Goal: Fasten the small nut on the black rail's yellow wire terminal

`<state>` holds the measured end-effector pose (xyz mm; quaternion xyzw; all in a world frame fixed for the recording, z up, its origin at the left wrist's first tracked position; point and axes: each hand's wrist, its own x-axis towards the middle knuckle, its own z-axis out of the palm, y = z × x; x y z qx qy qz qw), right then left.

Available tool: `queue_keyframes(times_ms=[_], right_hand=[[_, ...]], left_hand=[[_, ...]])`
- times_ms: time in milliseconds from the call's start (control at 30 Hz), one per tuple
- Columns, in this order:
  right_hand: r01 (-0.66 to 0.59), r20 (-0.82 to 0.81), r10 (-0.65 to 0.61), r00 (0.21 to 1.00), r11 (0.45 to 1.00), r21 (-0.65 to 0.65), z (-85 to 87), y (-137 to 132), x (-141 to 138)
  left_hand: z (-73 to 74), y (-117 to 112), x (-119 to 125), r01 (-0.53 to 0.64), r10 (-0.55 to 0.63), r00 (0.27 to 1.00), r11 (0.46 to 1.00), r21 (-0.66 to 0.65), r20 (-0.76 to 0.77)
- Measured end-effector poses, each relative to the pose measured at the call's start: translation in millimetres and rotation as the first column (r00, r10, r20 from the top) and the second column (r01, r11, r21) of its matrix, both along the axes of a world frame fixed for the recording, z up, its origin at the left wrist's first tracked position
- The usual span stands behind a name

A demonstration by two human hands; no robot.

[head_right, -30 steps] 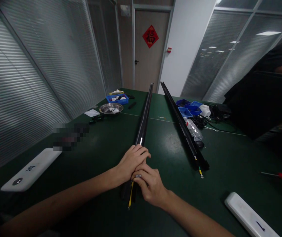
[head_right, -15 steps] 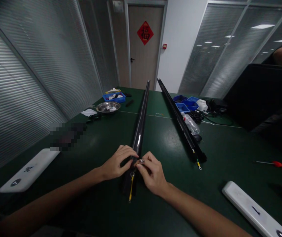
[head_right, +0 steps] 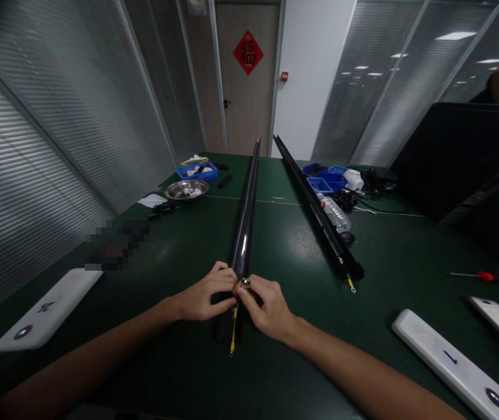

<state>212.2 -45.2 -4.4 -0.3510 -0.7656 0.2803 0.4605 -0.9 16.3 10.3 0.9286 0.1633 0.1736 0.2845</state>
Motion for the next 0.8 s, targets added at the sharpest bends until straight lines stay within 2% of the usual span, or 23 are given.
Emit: queue_keyframes(times_ms=[333,567,800], right_hand=[[-0.074,-0.02,0.075,0.997,0.997,0.016,0.2,1.9,1.5],[-0.011,-0.004,0.011,1.0,0.999,0.031,0.7,-1.0,-0.2],[-0.047,-0.002,0.047,0.999,0.998,0.031,3.4,0.2,0.0]], left_hand=[[-0.1,0.0,-0.5,0.003,-0.003,1.0,1.0,-0.007,0.01],[-0.5,-0.1,-1.1,0.004,-0.004,1.0,1.0,-0.002,0.018],[-1.1,0.4,-1.9,0.007,-0.007,1.0,1.0,-0.013,0.019]])
